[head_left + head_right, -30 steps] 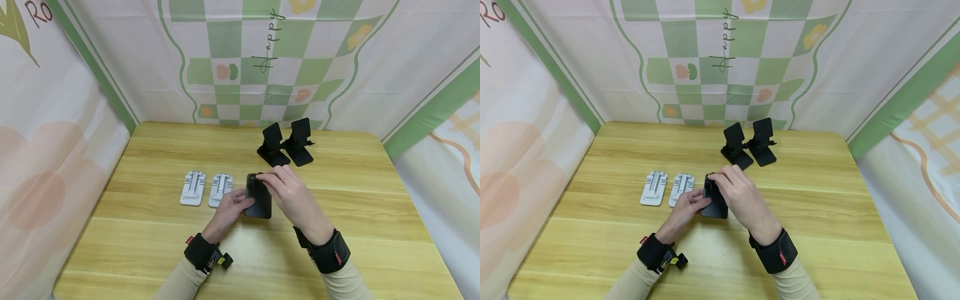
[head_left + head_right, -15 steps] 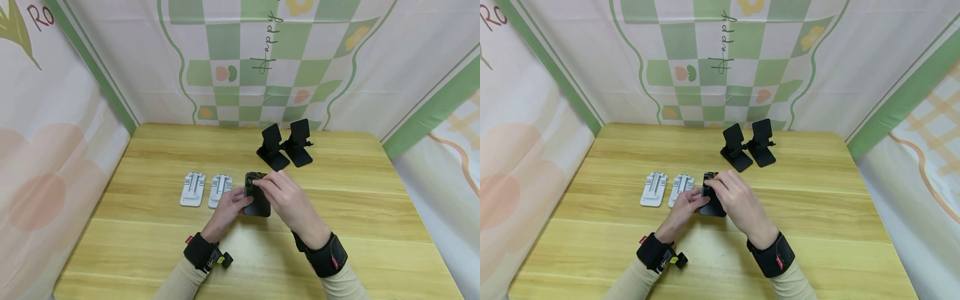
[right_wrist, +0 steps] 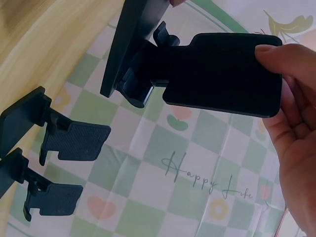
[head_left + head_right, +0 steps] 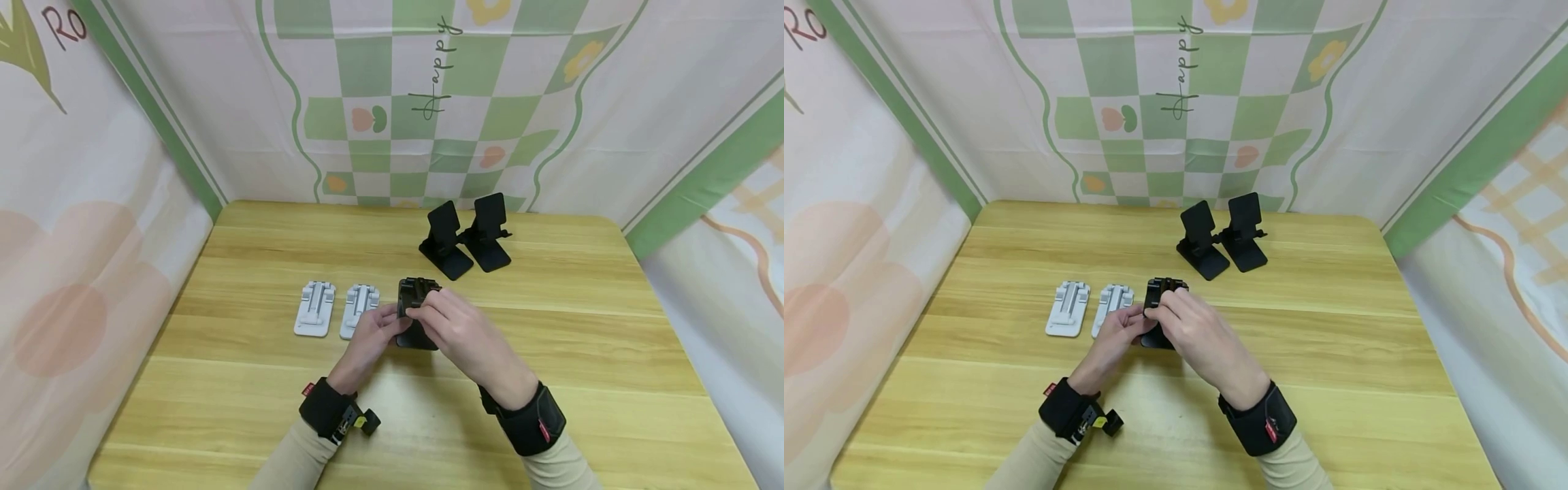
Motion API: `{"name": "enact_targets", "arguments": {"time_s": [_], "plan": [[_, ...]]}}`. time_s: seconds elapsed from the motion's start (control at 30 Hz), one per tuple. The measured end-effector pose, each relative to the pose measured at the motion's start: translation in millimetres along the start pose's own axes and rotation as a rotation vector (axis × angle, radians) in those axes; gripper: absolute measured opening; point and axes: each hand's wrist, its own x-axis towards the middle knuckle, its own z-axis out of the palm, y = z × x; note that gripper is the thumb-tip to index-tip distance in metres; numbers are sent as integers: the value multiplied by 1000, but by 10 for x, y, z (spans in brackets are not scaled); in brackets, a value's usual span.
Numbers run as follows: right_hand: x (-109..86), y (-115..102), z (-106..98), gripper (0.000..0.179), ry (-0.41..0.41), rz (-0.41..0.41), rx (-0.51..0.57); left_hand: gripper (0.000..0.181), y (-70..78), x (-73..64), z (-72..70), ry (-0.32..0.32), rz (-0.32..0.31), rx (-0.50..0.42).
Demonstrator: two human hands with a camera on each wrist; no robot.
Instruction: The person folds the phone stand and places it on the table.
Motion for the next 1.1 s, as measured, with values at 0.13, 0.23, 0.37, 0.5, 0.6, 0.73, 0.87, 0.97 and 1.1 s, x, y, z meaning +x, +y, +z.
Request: {"name": "enact_targets", "arguments": {"time_s": [0.13,0.23,0.37,0.5,0.6,0.73,0.87,0.97,1.1], "plan": [[-4,-5,12,23,-6,-6,8,52,2,-7,-5,12,2,9],[-6,-9,13,24,-15,-12,-1,52,12,-16,-5,18,3,19],[-4,-19,9,24,-28,-16,-14,53,20,-16,-3,19,3,16],[-5,-26,3,24,-39,-19,-14,51,27,-15,1,20,3,5],[-7,-26,1,25,-48,-22,-13,48,30,-14,2,24,5,1],[-10,-20,6,26,-51,-27,-12,46,29,-14,3,27,6,9],[-16,-3,16,26,-13,-28,56,43,26,-13,1,25,17,21],[-12,20,22,25,70,-30,140,42,23,-11,-4,30,25,29],[20,55,5,25,205,14,214,45,19,-14,-9,30,18,17]]}}
